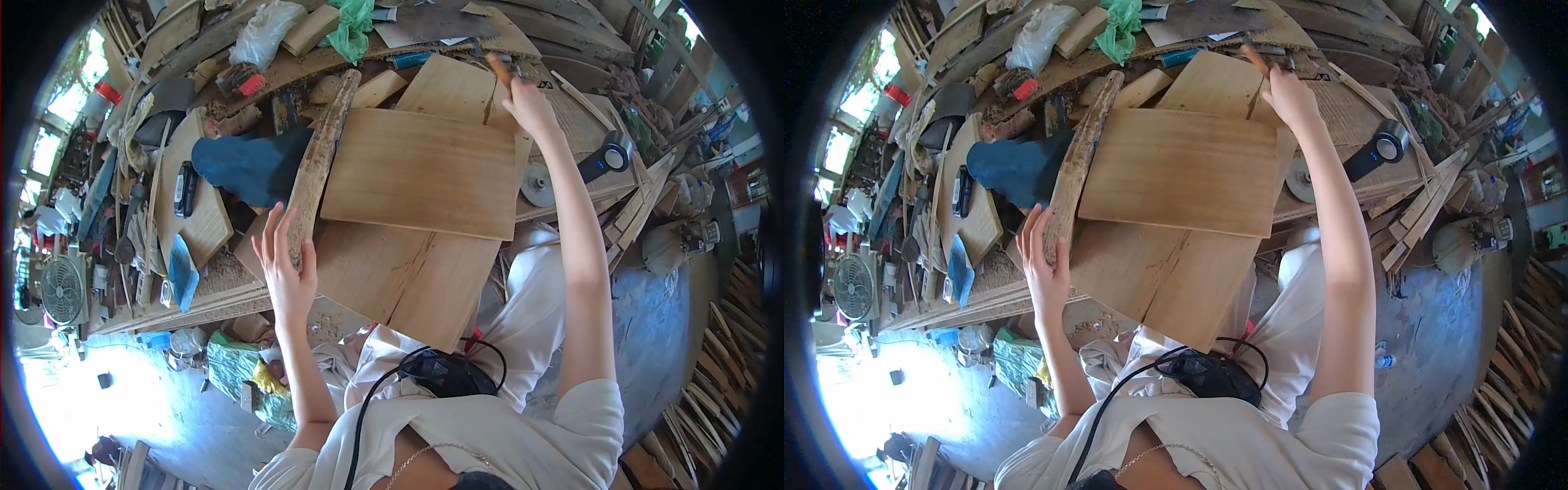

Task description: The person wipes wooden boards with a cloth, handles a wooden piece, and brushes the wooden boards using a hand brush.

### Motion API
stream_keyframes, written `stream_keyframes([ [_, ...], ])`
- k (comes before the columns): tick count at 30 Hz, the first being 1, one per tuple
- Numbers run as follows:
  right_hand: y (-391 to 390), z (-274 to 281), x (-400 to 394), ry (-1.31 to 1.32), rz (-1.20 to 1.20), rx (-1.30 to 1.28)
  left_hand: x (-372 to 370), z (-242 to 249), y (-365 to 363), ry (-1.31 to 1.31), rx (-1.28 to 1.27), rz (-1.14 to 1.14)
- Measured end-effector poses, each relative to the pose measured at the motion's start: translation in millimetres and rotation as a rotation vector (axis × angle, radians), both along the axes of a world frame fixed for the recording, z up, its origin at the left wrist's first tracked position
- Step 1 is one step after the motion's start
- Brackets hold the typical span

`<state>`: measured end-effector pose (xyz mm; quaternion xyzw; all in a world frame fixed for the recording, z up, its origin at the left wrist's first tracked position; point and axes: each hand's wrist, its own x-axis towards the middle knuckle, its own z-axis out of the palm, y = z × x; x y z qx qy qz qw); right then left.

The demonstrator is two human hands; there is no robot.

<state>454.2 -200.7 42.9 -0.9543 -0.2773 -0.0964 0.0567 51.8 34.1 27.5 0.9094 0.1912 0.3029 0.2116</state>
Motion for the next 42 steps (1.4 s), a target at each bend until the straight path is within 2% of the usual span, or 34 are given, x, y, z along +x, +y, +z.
stream_keyframes([
  [2,-5.0,25.6,-26.5,0.144,0.014,0.307,7.2,4.7,-15.0,-0.076,-0.04,-0.057],
  [5,-15.0,37.8,-71.5,0.325,0.171,0.612,25.8,1.5,-45.4,-0.131,-0.084,-0.168],
  [7,-18.0,25.3,-94.5,0.372,0.297,0.629,41.7,-10.4,-67.4,-0.081,-0.072,-0.202],
  [8,-19.7,15.4,-105.4,0.408,0.278,0.606,49.6,-22.6,-72.0,-0.016,-0.038,-0.233],
  [9,-21.0,-2.8,-108.5,0.36,0.365,0.679,56.0,-30.5,-78.0,0.033,0.038,-0.196],
  [11,-23.8,10.4,-131.3,0.45,0.325,0.439,64.7,-42.9,-90.9,0.144,0.187,-0.125],
  [14,-35.2,13.0,-155.0,0.679,0.658,0.638,65.5,-49.9,-91.2,0.182,0.219,-0.106],
  [17,-46.8,13.2,-160.9,0.849,0.707,0.523,65.6,-47.9,-92.3,0.184,0.227,-0.1],
  [18,-48.2,20.0,-161.6,0.836,0.629,0.506,66.0,-50.1,-91.8,0.176,0.235,-0.099],
  [21,-49.0,10.8,-135.4,0.684,0.512,0.666,67.8,-53.5,-90.8,0.173,0.256,-0.096],
  [23,-46.5,-6.9,-112.0,0.41,0.384,0.715,67.2,-54.3,-91.5,0.177,0.258,-0.09],
  [25,-43.3,-0.1,-112.3,0.145,0.222,0.738,68.1,-53.7,-91.9,0.178,0.254,-0.09],
  [26,-44.8,0.6,-116.9,0.112,0.131,0.621,68.6,-53.1,-92.1,0.181,0.253,-0.09],
  [29,-38.3,-18.6,-125.2,-0.152,0.326,0.545,68.0,-52.4,-92.2,0.188,0.26,-0.09],
  [30,-39.8,-11.7,-130.4,-0.03,0.294,0.443,67.9,-52.9,-91.7,0.185,0.269,-0.09],
  [33,-47.7,21.5,-144.7,0.404,0.435,0.452,68.5,-53.9,-93.3,0.17,0.274,-0.088],
  [34,-55.1,45.2,-157.8,0.572,0.406,0.298,67.9,-53.9,-93.3,0.166,0.273,-0.085],
  [37,-58.0,25.5,-148.3,0.761,0.692,0.442,68.1,-51.8,-93.4,0.204,0.27,-0.082],
  [38,-59.7,24.0,-139.5,0.829,0.645,0.387,68.1,-51.6,-93.4,0.197,0.272,-0.086],
  [41,-53.7,7.3,-108.1,0.713,0.489,0.553,69.2,-52.8,-92.8,0.19,0.279,-0.092],
  [42,-48.4,-1.0,-95.9,0.64,0.521,0.694,69.6,-53.8,-92.2,0.2,0.283,-0.092],
])
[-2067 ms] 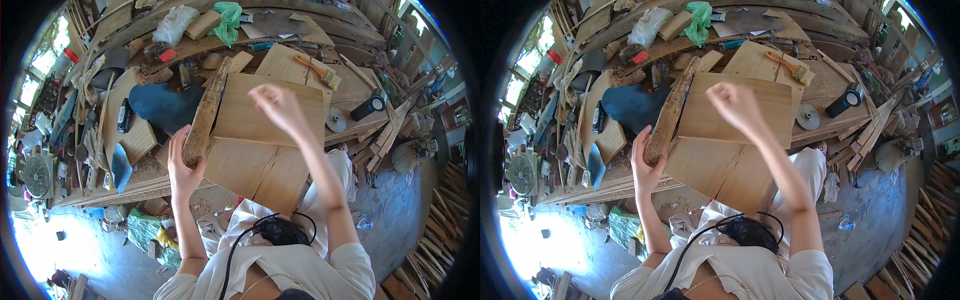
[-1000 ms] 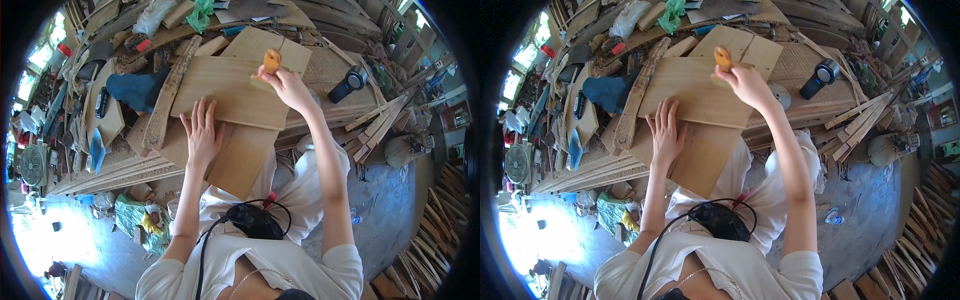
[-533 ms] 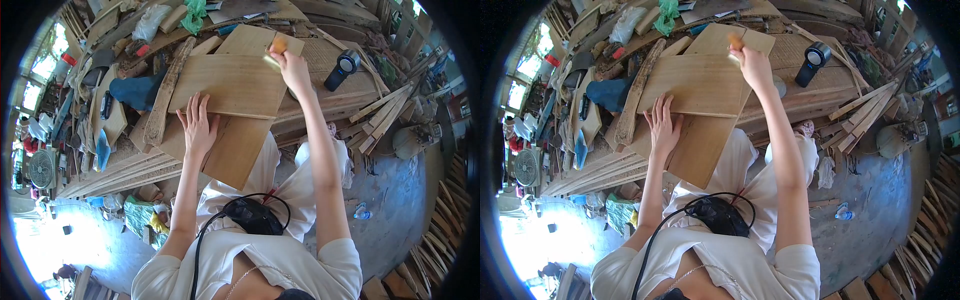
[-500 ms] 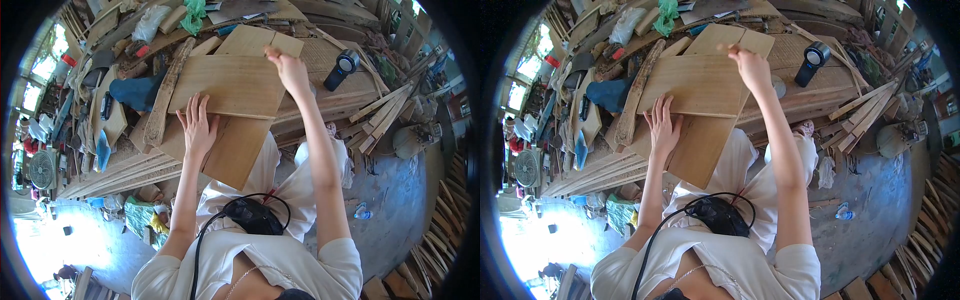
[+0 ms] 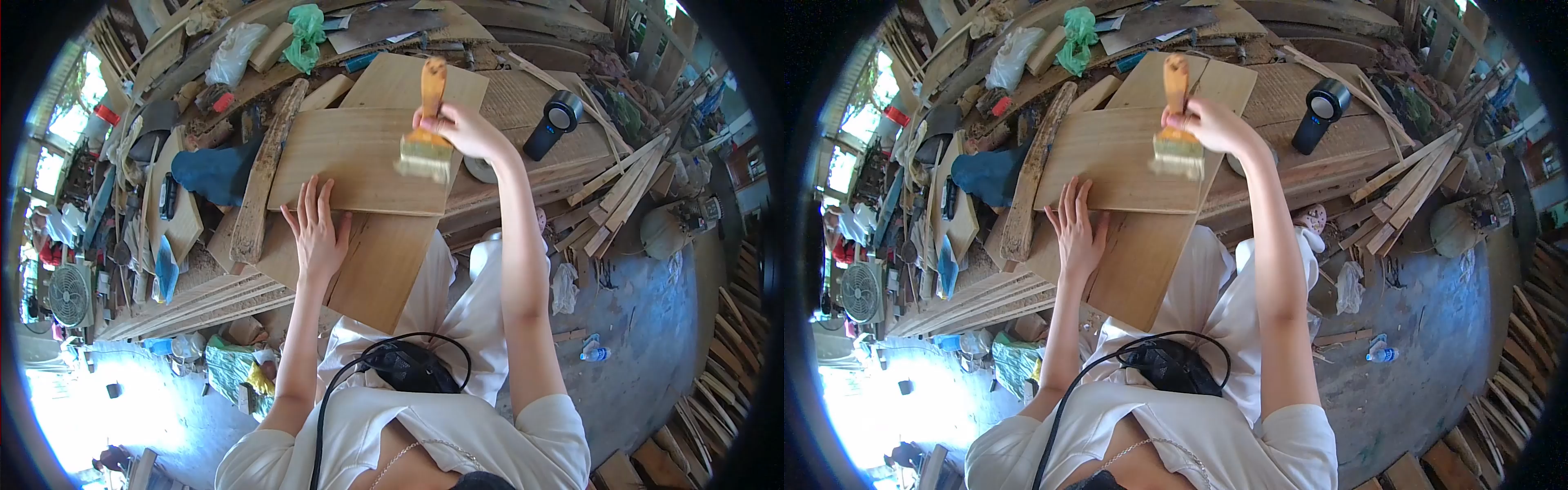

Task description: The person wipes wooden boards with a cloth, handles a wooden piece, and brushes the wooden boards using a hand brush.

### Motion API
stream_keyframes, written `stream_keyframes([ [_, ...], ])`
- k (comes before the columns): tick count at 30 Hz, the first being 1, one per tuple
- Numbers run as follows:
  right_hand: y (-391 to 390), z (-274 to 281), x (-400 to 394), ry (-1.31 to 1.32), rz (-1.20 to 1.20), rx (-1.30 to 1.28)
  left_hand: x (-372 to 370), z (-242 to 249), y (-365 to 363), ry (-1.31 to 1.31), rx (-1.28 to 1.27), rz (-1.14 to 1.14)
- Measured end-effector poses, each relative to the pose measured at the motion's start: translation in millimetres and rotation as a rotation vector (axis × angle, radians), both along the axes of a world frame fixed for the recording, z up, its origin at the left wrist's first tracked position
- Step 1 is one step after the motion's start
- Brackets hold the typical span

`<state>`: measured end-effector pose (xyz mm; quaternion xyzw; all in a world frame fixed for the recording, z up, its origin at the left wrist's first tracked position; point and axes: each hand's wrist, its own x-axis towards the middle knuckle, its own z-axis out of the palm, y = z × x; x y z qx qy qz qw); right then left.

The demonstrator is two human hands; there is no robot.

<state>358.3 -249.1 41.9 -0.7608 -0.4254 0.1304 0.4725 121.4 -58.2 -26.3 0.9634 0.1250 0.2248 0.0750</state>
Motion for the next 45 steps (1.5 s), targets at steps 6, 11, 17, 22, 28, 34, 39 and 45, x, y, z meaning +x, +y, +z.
stream_keyframes([
  [6,47.4,2.9,2.3,-0.176,-0.451,-0.112,0.1,6.3,-1.4,0.03,-0.011,0.007],
  [11,50.7,32.1,-55.9,-0.255,-0.213,-0.263,-0.9,1.9,0.3,0.023,0.0,-0.002],
  [17,33.4,28.3,-60.5,0.021,0.226,-0.183,-1.3,6.3,0.7,0.024,-0.031,-0.01],
  [22,41.3,13.3,-19.6,-0.03,-0.222,-0.022,-0.7,6.3,-0.6,0.013,-0.05,-0.007],
  [28,72.1,-1.6,-34.1,-0.375,-0.429,-0.179,0.0,8.1,-2.0,0.032,-0.048,0.013],
  [34,67.9,31.2,-88.5,-0.071,-0.047,-0.129,-0.7,4.0,-0.7,0.021,-0.023,0.013],
  [39,53.4,1.0,-52.1,0.1,-0.131,-0.073,0.7,6.5,-2.6,0.02,-0.031,0.015],
  [45,52.7,2.5,-23.6,-0.359,-0.619,-0.126,1.7,8.9,-3.5,0.052,-0.031,0.021],
])
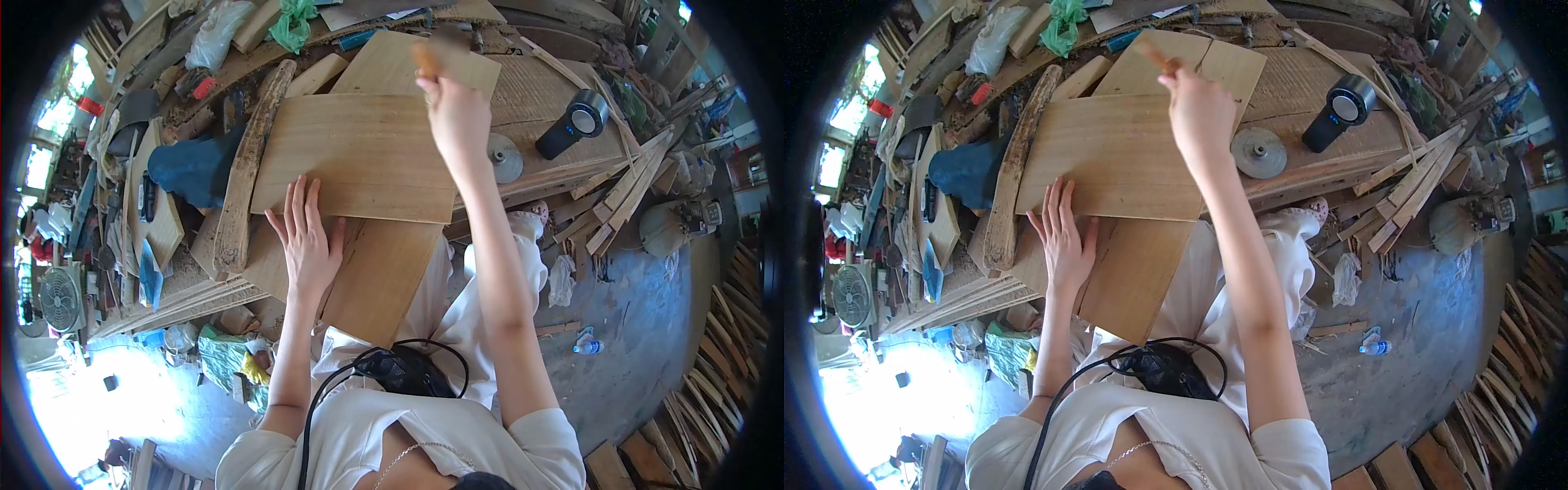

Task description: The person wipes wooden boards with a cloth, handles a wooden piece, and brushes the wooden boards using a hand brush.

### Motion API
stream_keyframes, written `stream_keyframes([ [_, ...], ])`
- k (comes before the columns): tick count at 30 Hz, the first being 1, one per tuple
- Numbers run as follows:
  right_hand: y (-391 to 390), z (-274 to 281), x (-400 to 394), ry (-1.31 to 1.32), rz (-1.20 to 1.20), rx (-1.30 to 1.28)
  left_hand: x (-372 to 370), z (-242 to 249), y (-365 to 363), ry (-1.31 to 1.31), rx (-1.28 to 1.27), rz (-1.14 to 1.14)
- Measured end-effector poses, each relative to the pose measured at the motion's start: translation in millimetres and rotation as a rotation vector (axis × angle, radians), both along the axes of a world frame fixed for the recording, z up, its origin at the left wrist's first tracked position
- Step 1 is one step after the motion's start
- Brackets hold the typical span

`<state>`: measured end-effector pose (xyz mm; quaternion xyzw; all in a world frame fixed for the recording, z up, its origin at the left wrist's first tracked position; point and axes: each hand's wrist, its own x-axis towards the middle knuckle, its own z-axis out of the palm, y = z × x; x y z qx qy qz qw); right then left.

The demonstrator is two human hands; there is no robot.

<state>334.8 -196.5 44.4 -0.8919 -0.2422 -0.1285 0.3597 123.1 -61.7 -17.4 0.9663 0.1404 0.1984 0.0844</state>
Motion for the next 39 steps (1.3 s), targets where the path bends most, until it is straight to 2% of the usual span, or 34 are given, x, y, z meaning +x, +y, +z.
stream_keyframes([
  [1,7.0,1.3,-3.5,0.001,-0.028,-0.119,0.0,0.1,0.4,-0.001,0.003,0.0],
  [4,28.1,2.0,-44.3,-0.186,0.116,-0.254,-1.2,-1.9,1.0,-0.002,0.018,-0.007],
  [6,35.5,13.9,-76.2,-0.084,0.323,-0.187,-2.0,-4.3,2.8,-0.003,0.04,-0.015],
  [9,38.1,12.8,-92.8,0.113,0.531,0.054,-1.2,-8.0,3.5,-0.054,0.023,-0.011],
  [12,29.1,4.7,-69.2,0.415,0.515,0.152,-1.4,-6.5,4.4,-0.007,0.034,-0.006],
  [13,18.3,12.0,-58.2,0.303,0.384,0.107,-1.4,-5.5,3.8,-0.003,0.03,-0.007],
  [14,7.9,21.9,-47.5,0.368,0.25,0.053,-1.0,-4.6,3.8,0.0,0.041,-0.009],
  [15,1.9,4.8,-30.5,0.182,0.212,0.237,-0.9,-3.9,3.5,0.004,0.051,-0.011],
  [17,-13.1,6.8,-5.8,0.077,-0.006,0.156,-0.3,-3.1,2.3,0.018,0.06,-0.012],
  [18,-17.7,9.6,-0.3,0.105,-0.091,0.115,-0.7,-2.3,1.6,0.026,0.061,-0.009],
  [20,-16.2,6.9,1.2,-0.158,-0.24,-0.201,-0.3,-0.2,1.1,0.013,0.042,-0.005],
  [22,-1.7,6.4,-13.9,-0.085,-0.119,-0.26,-0.7,-0.7,0.6,-0.022,0.0,-0.009],
  [25,27.0,-3.3,-61.0,-0.268,0.107,-0.234,-1.7,-0.5,-0.3,-0.094,-0.107,-0.017],
  [26,35.7,-1.8,-80.5,-0.239,0.171,-0.285,-2.5,-0.6,0.2,-0.121,-0.137,-0.023],
  [27,41.5,-3.6,-96.6,-0.289,0.228,-0.166,-2.7,-4.7,2.4,-0.157,-0.117,-0.029],
  [30,43.1,-2.5,-113.8,-0.025,0.468,0.096,-3.3,-9.8,7.5,-0.207,-0.108,-0.016],
  [33,17.3,9.1,-86.3,0.381,0.378,0.057,-2.3,-8.6,7.8,-0.184,-0.12,-0.015],
  [34,4.6,3.5,-69.7,0.258,0.264,0.112,-2.6,-6.7,7.5,-0.175,-0.119,-0.017],
  [35,-10.0,3.7,-54.1,0.297,0.152,0.208,-3.3,-5.5,7.1,-0.166,-0.122,-0.018],
  [36,-22.7,-8.6,-31.9,0.099,0.055,0.236,-2.8,-4.6,6.0,-0.157,-0.127,-0.018],
  [37,-40.3,10.9,-25.2,0.185,-0.071,0.144,-2.7,-2.0,4.2,-0.156,-0.128,-0.016],
  [38,-53.4,-5.4,-4.4,0.054,-0.149,0.213,-3.0,-1.3,3.0,-0.164,-0.116,-0.025],
  [39,-64.0,-3.5,3.6,0.109,-0.242,0.258,-3.0,-1.0,2.3,-0.17,-0.102,-0.031],
])
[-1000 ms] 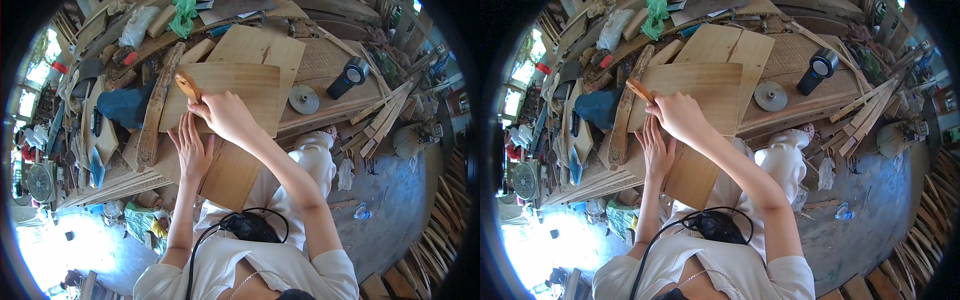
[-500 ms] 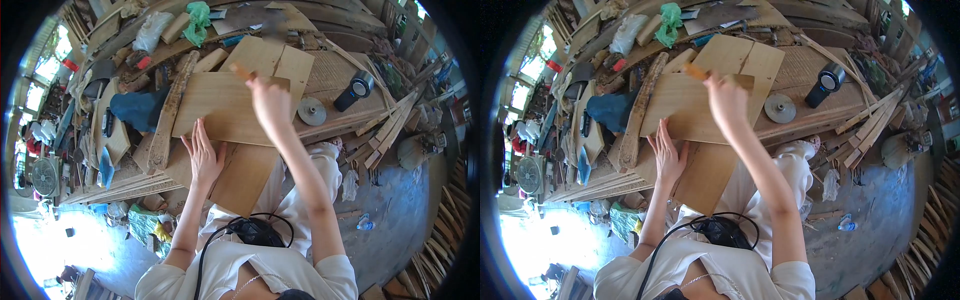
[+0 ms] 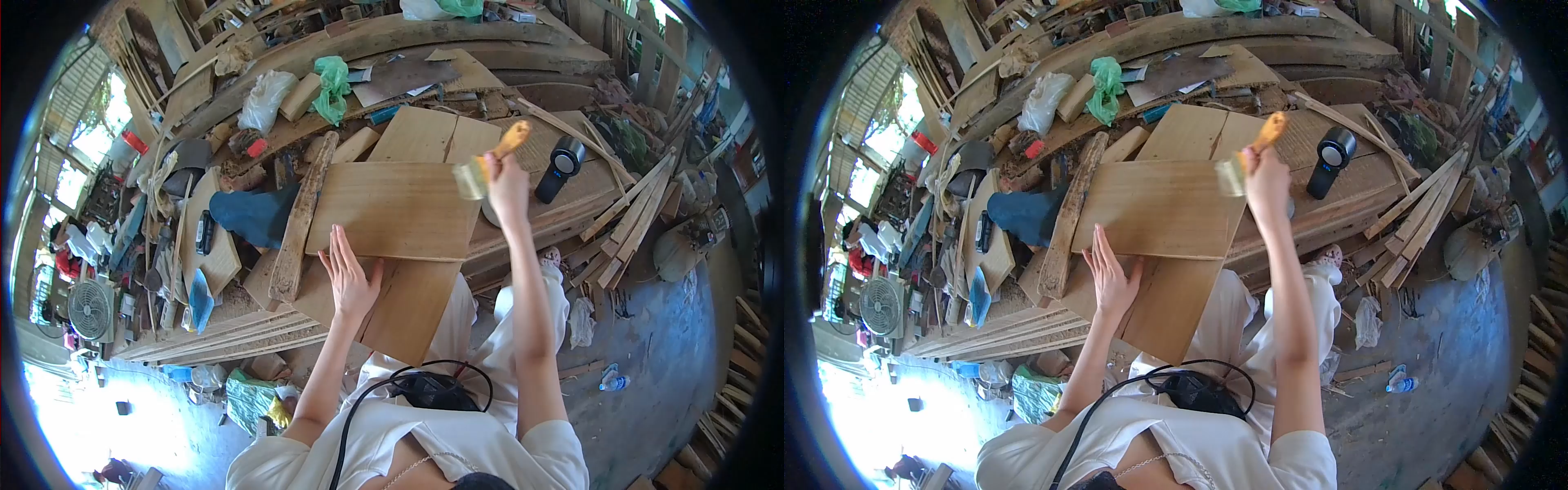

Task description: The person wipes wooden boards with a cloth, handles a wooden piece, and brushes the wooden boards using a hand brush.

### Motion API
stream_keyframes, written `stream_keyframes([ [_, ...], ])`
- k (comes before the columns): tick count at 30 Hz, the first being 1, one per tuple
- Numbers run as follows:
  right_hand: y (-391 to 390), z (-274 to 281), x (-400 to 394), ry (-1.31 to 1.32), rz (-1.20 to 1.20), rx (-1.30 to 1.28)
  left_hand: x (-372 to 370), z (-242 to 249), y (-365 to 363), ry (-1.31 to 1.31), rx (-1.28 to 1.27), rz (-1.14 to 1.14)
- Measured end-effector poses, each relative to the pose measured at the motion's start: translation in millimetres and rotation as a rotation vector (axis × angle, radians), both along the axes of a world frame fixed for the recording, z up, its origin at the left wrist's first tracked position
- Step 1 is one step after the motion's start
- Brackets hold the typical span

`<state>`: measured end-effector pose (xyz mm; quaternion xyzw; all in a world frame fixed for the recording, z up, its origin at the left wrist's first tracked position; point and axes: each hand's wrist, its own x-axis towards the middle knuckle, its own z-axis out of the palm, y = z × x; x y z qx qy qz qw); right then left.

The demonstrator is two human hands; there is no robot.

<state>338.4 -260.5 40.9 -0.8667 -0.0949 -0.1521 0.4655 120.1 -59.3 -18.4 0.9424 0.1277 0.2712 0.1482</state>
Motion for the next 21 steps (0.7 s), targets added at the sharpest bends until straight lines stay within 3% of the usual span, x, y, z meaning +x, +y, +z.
stream_keyframes([
  [3,-10.6,-10.1,4.3,-0.148,-0.106,-0.281,0.6,-0.1,1.8,0.015,0.017,0.001],
  [5,10.2,-1.1,-19.2,-0.081,-0.004,-0.305,0.8,-0.7,2.4,0.036,0.009,-0.001],
  [6,25.2,-0.1,-30.4,-0.166,0.018,-0.567,0.7,0.2,2.5,0.044,0.004,-0.002],
  [8,53.9,-4.0,-51.5,-0.346,0.165,-0.441,0.7,0.5,2.6,0.051,-0.006,0.001],
  [9,67.9,10.3,-71.7,-0.184,0.267,-0.47,0.4,0.4,2.4,0.05,-0.011,0.005],
  [10,82.4,1.6,-83.4,-0.402,0.291,-0.428,0.1,0.3,2.3,0.049,-0.013,0.01],
  [11,96.9,-0.6,-96.0,-0.35,0.399,-0.465,0.1,-0.9,2.5,0.044,-0.014,0.013],
  [12,107.7,2.5,-110.1,-0.39,0.457,-0.335,-0.2,-2.8,2.9,0.039,-0.012,0.016],
  [15,121.8,5.7,-118.7,-0.173,0.668,-0.176,-0.7,-0.7,2.6,0.051,-0.017,0.029],
  [17,114.0,7.0,-104.0,0.132,0.686,-0.053,0.6,-7.1,4.4,0.028,0.0,0.029],
  [18,101.8,6.7,-91.5,0.026,0.674,-0.04,0.4,-3.9,2.8,0.027,-0.022,0.027],
  [19,85.3,21.7,-81.9,0.196,0.612,-0.006,0.5,-0.5,2.4,0.03,-0.022,0.021],
  [21,54.0,0.3,-39.9,0.058,0.332,-0.089,-1.7,3.1,1.2,0.041,-0.028,0.01],
])
